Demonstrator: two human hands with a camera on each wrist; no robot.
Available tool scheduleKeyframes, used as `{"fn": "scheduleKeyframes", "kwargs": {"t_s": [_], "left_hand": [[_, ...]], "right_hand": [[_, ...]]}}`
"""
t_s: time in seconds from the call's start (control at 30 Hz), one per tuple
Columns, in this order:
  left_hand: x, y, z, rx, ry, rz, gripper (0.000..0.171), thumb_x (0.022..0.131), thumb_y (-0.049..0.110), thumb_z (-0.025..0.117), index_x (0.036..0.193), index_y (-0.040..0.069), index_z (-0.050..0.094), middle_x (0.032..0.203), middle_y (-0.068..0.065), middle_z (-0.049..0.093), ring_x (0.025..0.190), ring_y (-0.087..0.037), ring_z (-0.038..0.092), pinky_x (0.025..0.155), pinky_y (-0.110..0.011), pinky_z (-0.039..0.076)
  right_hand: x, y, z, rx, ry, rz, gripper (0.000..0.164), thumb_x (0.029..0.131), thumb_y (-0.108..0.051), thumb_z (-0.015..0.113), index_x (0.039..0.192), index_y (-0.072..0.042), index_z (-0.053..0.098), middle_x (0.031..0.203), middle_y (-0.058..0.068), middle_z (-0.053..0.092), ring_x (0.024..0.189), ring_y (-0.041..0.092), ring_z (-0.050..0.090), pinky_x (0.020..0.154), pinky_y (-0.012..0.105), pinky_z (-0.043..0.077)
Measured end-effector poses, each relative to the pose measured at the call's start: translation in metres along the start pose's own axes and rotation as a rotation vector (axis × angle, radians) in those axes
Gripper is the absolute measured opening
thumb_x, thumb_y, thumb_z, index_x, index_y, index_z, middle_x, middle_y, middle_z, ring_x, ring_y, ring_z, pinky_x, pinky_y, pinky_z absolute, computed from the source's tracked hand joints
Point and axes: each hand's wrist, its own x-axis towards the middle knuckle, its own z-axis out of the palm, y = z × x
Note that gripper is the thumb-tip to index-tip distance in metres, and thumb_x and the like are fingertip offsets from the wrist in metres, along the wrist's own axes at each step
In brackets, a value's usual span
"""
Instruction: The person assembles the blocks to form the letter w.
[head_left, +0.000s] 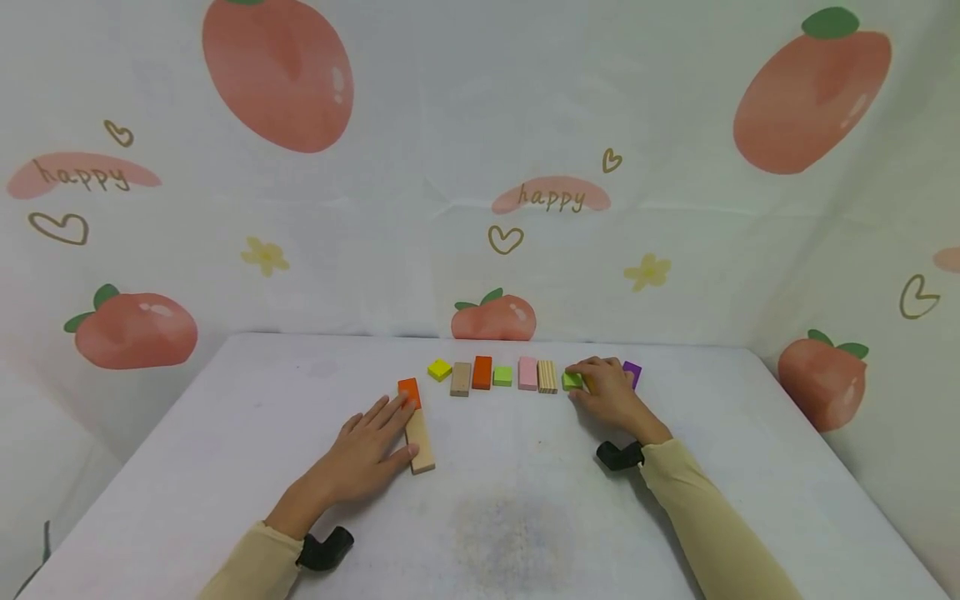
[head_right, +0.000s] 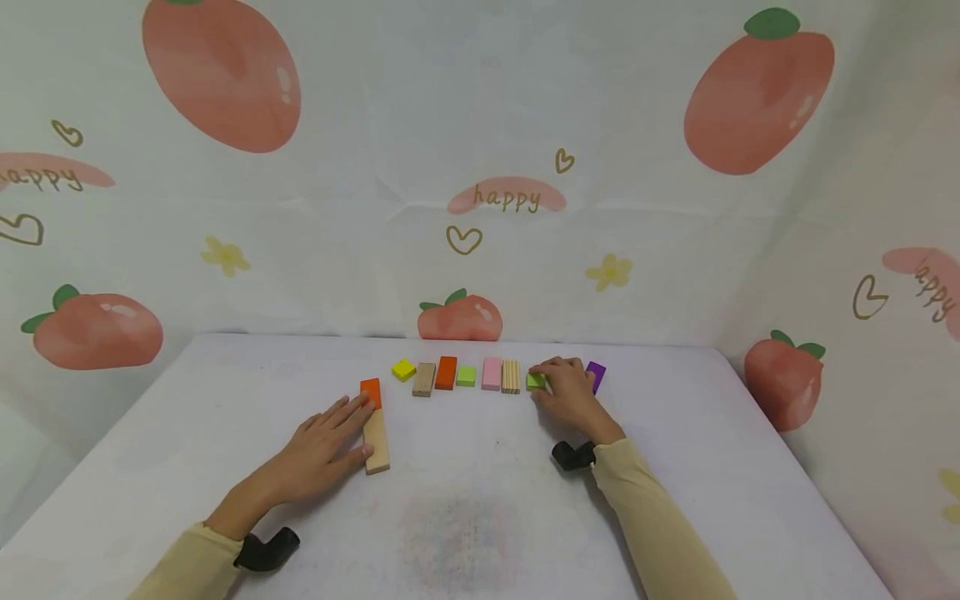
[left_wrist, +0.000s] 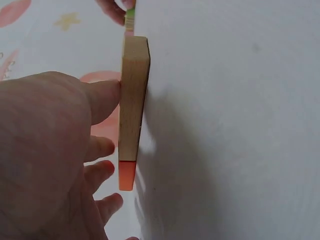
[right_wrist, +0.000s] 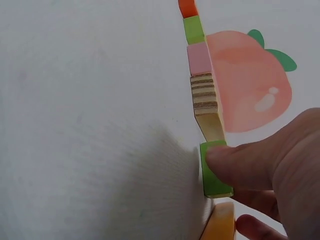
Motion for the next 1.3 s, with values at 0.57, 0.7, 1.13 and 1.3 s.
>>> {"fn": "scheduleKeyframes", "kwargs": {"t_s": [0.57,0.7,1.13,1.3], "left_hand": [[0.001,0.004,0.001,0.016,-0.060,-0.042,0.059,0.106,0.044,0.049,0.154,0.009,0.045,0.163,-0.015,0.032,0.148,-0.043,0.027,0.111,-0.072,0.023],[0.001,0.004,0.001,0.020,-0.065,-0.048,0.059,0.106,0.044,0.049,0.154,0.009,0.045,0.164,-0.014,0.031,0.149,-0.043,0.027,0.112,-0.071,0.022],[0.001,0.005,0.001,0.015,-0.078,-0.055,0.059,0.106,0.040,0.051,0.154,0.007,0.045,0.163,-0.015,0.031,0.147,-0.044,0.031,0.113,-0.070,0.023],[0.001,0.006,0.000,0.013,-0.083,-0.057,0.059,0.106,0.041,0.051,0.153,0.006,0.045,0.163,-0.016,0.031,0.146,-0.045,0.032,0.113,-0.070,0.023]], "right_hand": [[-0.003,-0.013,-0.005,0.073,0.074,-0.082,0.029,0.087,0.001,0.072,0.115,0.001,0.073,0.119,0.020,0.067,0.114,0.044,0.053,0.094,0.060,0.038],[-0.006,-0.031,0.000,0.167,0.034,-0.120,0.030,0.088,0.003,0.071,0.118,0.001,0.072,0.115,0.015,0.067,0.109,0.037,0.059,0.092,0.054,0.047],[-0.026,-0.103,0.050,0.436,-0.249,-0.295,0.030,0.090,-0.006,0.078,0.119,-0.004,0.072,0.112,0.002,0.067,0.097,0.018,0.064,0.086,0.032,0.057],[-0.033,-0.118,0.070,0.509,-0.317,-0.309,0.030,0.090,-0.008,0.077,0.120,-0.009,0.073,0.111,-0.003,0.067,0.094,0.015,0.064,0.085,0.027,0.056]]}}
